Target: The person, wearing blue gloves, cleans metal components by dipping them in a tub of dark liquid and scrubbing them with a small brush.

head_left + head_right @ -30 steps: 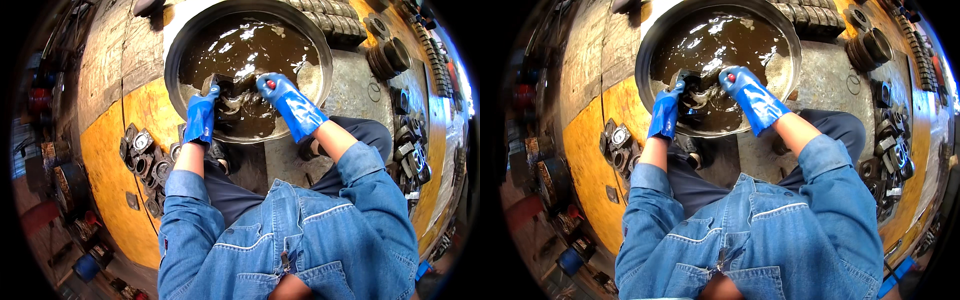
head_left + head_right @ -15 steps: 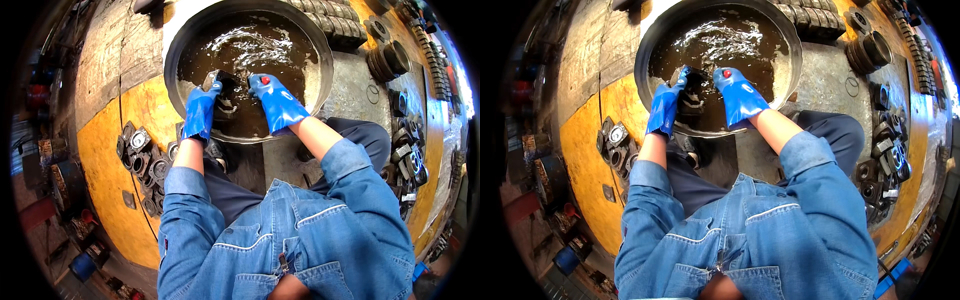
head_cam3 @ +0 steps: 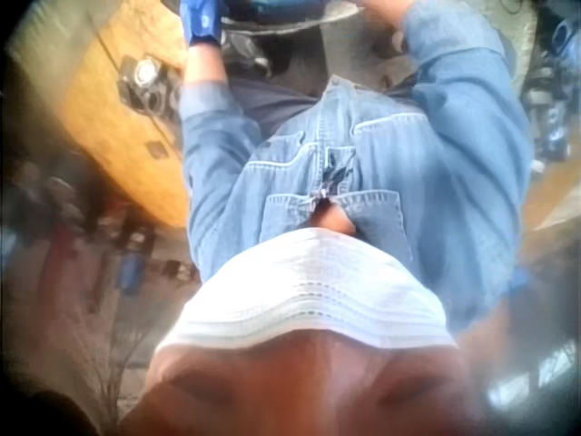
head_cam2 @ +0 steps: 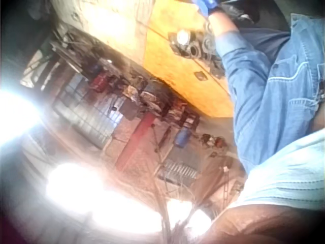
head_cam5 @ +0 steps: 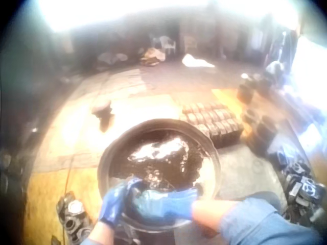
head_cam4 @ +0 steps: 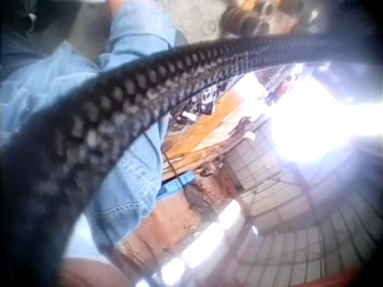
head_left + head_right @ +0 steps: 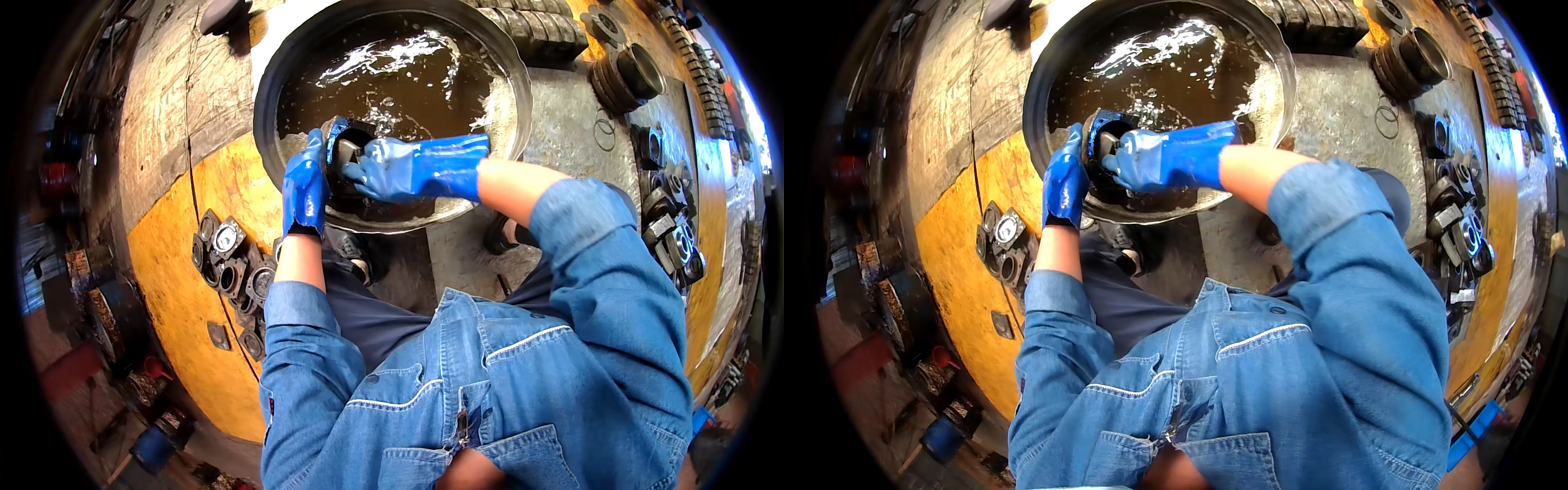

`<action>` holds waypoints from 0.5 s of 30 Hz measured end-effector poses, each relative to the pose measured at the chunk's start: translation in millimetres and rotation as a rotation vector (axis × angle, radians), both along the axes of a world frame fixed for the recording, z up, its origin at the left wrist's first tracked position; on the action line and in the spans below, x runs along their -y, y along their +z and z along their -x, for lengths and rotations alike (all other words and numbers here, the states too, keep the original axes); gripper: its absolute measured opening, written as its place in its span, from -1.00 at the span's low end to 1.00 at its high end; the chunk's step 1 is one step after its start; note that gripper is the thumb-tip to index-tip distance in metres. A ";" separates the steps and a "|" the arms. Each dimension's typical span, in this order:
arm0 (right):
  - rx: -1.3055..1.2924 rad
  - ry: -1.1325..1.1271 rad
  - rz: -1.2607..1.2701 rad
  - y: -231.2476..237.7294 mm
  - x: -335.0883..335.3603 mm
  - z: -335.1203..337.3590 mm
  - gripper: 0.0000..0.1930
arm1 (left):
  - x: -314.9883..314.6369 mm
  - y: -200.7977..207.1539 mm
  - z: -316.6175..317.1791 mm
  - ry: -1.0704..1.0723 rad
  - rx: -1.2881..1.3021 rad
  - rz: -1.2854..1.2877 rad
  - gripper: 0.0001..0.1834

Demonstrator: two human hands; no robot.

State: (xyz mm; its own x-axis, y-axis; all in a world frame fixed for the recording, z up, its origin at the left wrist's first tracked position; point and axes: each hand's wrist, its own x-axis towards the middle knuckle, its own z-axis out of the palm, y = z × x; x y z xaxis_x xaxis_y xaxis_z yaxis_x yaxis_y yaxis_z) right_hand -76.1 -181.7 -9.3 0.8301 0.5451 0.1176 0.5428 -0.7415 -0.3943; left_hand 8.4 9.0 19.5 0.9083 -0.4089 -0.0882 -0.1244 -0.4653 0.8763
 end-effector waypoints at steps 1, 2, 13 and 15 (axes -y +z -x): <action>0.033 0.011 0.014 -5.3 3.9 -9.1 -0.67 | 2.7 -0.2 -0.5 -0.017 0.015 -0.033 -0.22; 0.069 0.026 0.027 -5.9 6.1 -17.2 -0.67 | 4.5 0.4 -1.8 -0.021 0.009 -0.041 -0.22; -0.575 -0.509 -0.192 -10.8 -21.3 -27.1 -0.67 | -2.2 -7.2 -9.6 0.010 -0.048 -0.216 -0.26; -0.665 -0.698 -0.664 -29.6 -8.6 -18.6 -0.71 | 8.8 -7.7 -10.3 -0.036 -0.055 -0.222 -0.29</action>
State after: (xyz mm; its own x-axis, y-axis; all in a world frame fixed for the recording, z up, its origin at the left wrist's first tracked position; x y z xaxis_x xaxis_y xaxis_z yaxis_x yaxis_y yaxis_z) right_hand -57.5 -173.1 -39.0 0.9303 -0.0584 -0.3622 -0.3598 -0.3384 -0.8695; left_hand 18.7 0.2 11.8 0.8849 -0.4058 -0.2287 -0.0992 -0.6439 0.7586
